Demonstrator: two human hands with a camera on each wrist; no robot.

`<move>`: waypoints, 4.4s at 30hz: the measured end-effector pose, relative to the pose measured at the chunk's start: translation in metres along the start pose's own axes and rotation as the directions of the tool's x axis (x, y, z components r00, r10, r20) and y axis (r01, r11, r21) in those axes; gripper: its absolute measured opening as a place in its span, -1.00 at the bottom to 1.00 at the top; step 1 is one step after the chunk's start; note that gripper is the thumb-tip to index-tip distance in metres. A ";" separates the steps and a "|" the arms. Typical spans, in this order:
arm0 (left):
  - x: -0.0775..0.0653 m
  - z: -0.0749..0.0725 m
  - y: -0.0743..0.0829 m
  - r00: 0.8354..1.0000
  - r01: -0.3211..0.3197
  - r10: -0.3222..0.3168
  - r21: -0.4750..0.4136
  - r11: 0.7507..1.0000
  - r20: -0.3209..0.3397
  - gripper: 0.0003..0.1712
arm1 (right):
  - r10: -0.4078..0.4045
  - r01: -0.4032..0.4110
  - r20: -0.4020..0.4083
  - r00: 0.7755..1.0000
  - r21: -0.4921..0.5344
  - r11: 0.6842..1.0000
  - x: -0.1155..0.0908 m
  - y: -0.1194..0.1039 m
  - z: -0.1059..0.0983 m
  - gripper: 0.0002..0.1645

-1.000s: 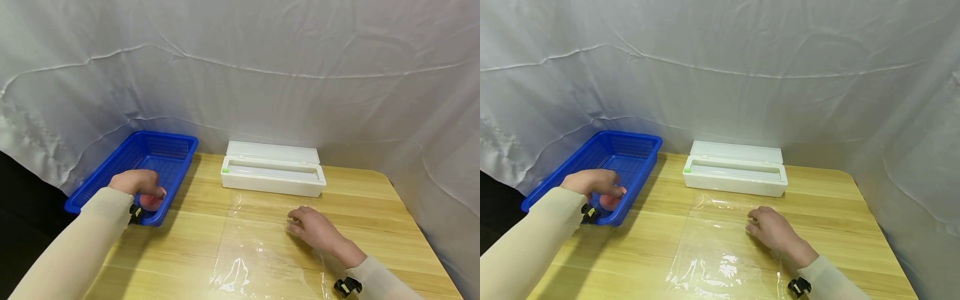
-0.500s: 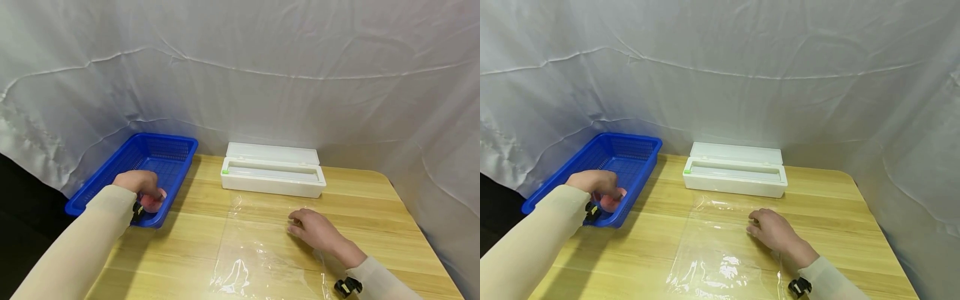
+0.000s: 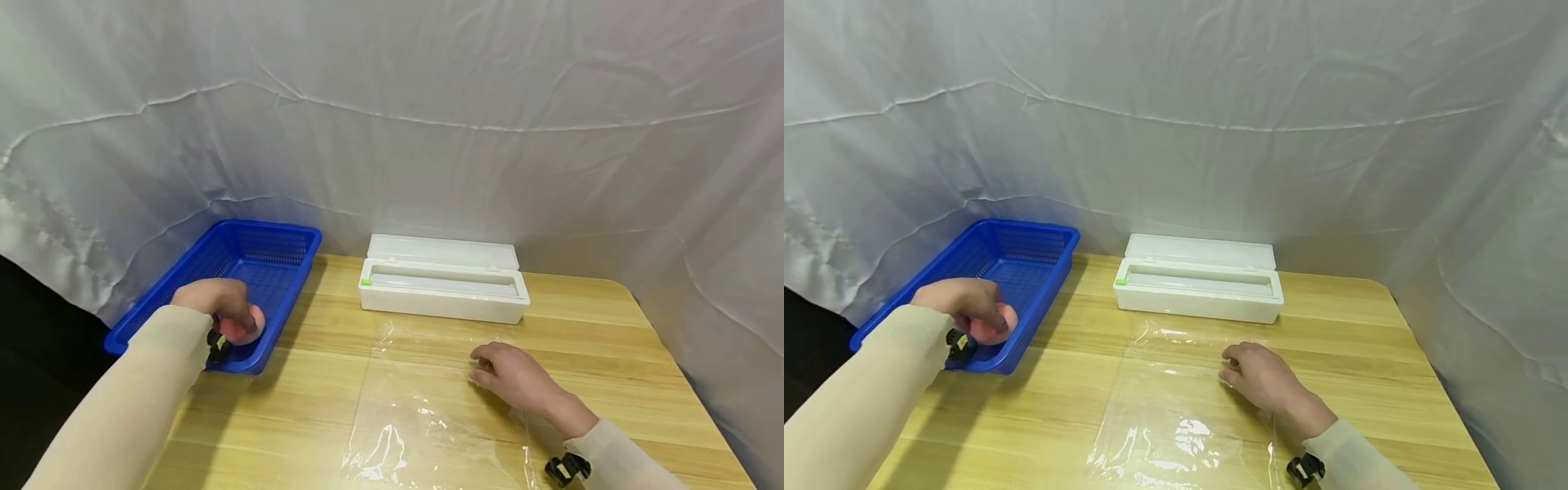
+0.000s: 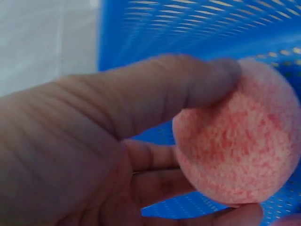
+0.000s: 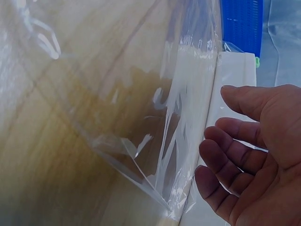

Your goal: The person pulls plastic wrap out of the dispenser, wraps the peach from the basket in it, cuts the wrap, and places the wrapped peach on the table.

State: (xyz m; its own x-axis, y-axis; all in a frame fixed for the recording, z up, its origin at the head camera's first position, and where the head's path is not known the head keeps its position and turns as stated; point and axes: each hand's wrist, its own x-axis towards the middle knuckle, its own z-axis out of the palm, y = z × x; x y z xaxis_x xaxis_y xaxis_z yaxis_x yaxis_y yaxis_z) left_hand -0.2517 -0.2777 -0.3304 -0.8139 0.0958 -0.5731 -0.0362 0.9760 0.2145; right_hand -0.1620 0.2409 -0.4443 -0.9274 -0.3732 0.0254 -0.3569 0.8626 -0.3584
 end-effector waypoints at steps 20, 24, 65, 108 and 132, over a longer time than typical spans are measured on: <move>-0.034 -0.017 0.063 0.854 -0.324 0.293 0.002 0.946 -0.430 -0.07 | -0.016 0.016 -0.020 1.000 0.023 1.000 0.006 -0.006 -0.002 -0.67; -0.033 -0.005 0.082 0.844 -0.362 0.322 -0.011 0.932 -0.429 -0.08 | 0.000 0.001 -0.027 1.000 0.033 0.999 0.006 -0.008 -0.002 -0.68; 0.026 0.144 0.210 0.843 -0.487 0.525 -0.579 0.654 -0.115 -0.43 | -0.160 0.170 -0.063 0.985 0.244 0.955 0.002 -0.048 0.007 -0.04; -0.028 0.166 0.239 0.805 -0.593 0.593 0.016 0.805 -0.010 -0.41 | -0.019 0.020 -0.011 1.000 0.175 0.984 -0.010 -0.023 0.009 -0.28; -0.032 0.184 0.232 0.664 -0.731 0.742 0.133 0.670 -0.092 -0.28 | -0.015 0.017 -0.013 1.000 0.139 0.990 -0.009 -0.014 0.018 -0.37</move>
State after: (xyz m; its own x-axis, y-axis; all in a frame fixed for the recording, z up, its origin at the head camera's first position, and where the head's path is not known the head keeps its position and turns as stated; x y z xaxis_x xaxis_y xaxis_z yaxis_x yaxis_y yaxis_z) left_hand -0.1271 -0.0187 -0.4074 -0.6204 0.7701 -0.1484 0.6474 0.6096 0.4574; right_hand -0.1471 0.2261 -0.4563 -0.9233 -0.3817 0.0429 -0.3534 0.8006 -0.4838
